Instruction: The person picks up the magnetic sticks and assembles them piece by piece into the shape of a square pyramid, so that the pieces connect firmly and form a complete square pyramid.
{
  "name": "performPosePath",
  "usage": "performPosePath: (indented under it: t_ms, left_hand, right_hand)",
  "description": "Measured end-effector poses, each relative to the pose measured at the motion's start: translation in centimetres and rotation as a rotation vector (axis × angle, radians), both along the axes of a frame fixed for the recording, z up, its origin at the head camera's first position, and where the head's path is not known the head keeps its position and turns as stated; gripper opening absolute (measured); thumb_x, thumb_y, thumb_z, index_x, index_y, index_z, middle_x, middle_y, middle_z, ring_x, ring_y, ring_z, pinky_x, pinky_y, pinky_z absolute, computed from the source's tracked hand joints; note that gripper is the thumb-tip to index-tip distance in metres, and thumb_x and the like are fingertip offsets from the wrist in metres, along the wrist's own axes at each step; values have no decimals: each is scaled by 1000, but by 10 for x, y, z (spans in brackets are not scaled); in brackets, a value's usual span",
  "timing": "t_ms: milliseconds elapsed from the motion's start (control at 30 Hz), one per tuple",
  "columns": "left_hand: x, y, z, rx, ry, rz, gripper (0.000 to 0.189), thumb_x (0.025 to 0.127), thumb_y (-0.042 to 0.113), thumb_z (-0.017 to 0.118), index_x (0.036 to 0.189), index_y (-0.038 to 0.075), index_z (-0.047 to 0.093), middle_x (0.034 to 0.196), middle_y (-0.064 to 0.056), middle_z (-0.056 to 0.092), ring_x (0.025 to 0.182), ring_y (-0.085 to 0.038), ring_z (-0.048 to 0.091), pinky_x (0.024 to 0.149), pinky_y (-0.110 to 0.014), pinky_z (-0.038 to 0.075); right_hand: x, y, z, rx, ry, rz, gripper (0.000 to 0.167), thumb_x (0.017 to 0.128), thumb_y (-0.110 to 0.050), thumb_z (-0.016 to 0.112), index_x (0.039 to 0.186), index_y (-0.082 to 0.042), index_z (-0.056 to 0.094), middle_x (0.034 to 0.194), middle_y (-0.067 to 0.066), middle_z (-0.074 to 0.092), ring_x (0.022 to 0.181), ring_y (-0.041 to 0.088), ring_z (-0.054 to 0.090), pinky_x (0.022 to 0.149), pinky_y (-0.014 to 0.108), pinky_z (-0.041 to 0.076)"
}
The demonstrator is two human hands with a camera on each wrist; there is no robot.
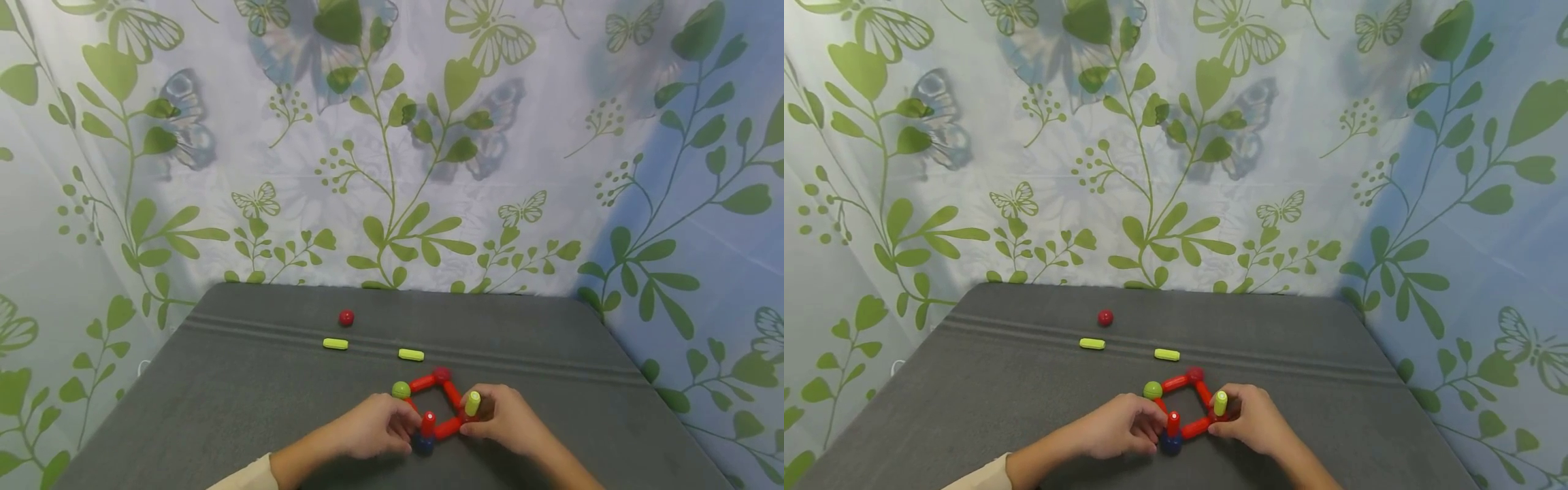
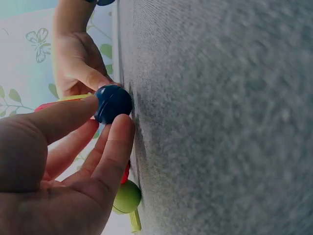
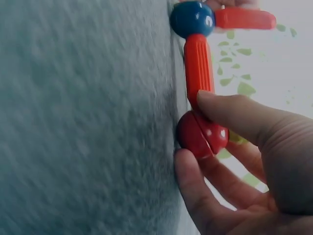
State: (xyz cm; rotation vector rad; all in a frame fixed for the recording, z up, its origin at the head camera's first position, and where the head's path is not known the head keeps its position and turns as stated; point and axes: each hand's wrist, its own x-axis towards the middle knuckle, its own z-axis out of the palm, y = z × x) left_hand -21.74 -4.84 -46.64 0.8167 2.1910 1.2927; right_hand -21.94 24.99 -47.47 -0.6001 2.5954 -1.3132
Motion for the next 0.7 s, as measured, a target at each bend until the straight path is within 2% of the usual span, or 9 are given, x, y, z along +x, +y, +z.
performPosePath:
  t_ms: [133, 233, 367, 500, 700]
  left_hand:
    - [0, 0, 2, 6, -18, -47, 29, 84, -3, 79, 112, 4, 75, 95, 3, 72, 79, 1, 68, 72, -16, 56]
    - [-1, -1, 4, 12, 15, -51, 27, 86, -2, 78, 112, 6, 75, 95, 3, 71, 80, 2, 67, 73, -15, 56]
    - [-8, -5, 7, 23, 137, 15, 19, 88, 1, 77, 106, 7, 76, 92, 3, 72, 79, 2, 66, 73, -16, 55]
    - [-22, -10, 6, 12, 274, 100, 14, 88, 4, 78, 102, 7, 75, 87, 6, 71, 76, 2, 63, 71, -17, 54]
    - [-48, -13, 1, -11, 366, 160, 11, 93, 9, 75, 103, 8, 75, 87, 6, 71, 75, 1, 60, 70, -20, 53]
  right_hand:
    - [-9, 7, -3, -44, -41, 23, 27, 82, -21, 87, 98, -8, 70, 93, 4, 75, 80, 8, 70, 62, 26, 55]
    - [-15, 10, -6, -73, -68, 23, 25, 83, -18, 85, 100, -6, 70, 96, 8, 75, 82, 10, 71, 64, 26, 56]
    - [-19, 13, -7, -103, -92, 16, 25, 83, -16, 85, 101, -5, 71, 95, 10, 75, 82, 11, 70, 66, 25, 55]
    - [-20, 14, -7, -104, -97, 10, 25, 82, -15, 86, 99, -4, 71, 93, 10, 74, 80, 12, 69, 65, 25, 55]
    - [-19, 14, -4, -103, -93, 15, 24, 82, -14, 85, 99, -3, 71, 92, 10, 74, 79, 12, 68, 64, 26, 55]
